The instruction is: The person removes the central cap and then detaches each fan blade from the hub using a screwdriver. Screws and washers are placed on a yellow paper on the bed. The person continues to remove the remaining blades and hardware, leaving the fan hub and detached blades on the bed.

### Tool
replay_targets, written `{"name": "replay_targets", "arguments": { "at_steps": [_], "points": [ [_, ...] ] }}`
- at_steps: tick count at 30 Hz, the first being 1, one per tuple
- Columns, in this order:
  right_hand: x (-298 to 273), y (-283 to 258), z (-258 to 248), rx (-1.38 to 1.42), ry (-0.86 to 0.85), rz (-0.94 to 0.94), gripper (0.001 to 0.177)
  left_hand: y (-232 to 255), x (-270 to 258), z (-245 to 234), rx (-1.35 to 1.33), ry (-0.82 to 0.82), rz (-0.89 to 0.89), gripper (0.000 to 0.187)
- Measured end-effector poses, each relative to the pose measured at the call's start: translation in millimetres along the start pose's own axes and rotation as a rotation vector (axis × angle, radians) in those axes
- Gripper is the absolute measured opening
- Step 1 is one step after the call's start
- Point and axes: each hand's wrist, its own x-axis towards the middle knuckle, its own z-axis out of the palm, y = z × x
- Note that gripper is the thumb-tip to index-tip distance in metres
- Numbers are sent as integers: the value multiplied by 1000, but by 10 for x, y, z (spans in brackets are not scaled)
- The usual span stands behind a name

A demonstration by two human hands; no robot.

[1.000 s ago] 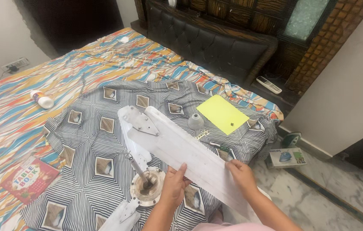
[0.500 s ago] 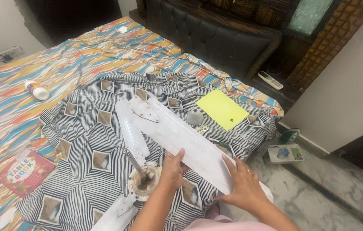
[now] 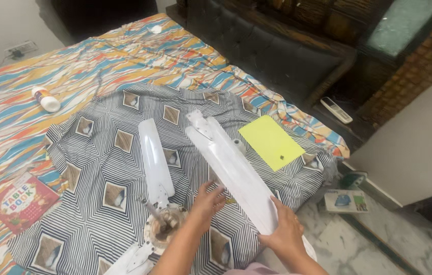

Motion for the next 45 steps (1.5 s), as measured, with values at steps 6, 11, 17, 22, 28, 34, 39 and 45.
{"name": "replay_targets", "arguments": {
  "at_steps": [6,11,17,22,28,34,39,45],
  "points": [
    [768,151,196,-41,-57,40,106,-426,362,-190,-63,87,-87,68],
    [1505,67,514,-40,-116,10,103,-673,611,-222,77,114,-78,62],
    [2410,-115,1112,-61,-219,-112,106,-1008,914,-133,343,138,-174,61],
    [3094,-406,1827,-104,-314,-92,111,-1436,988,-183,313,189,-120,57],
    [3595,-822,2659,-145,-379,29,115,-1943,765,-349,319,341,-178,54],
    [3852,-978,3148,-316,-375,82,119,-1935,714,-395,301,422,-243,52],
    [3908,-852,3289,-400,-428,63,125,-1941,806,-392,313,414,-261,52],
    [3720,-414,3150,-409,-341,-393,107,-1755,865,-374,395,411,-323,48]
  ]
}}
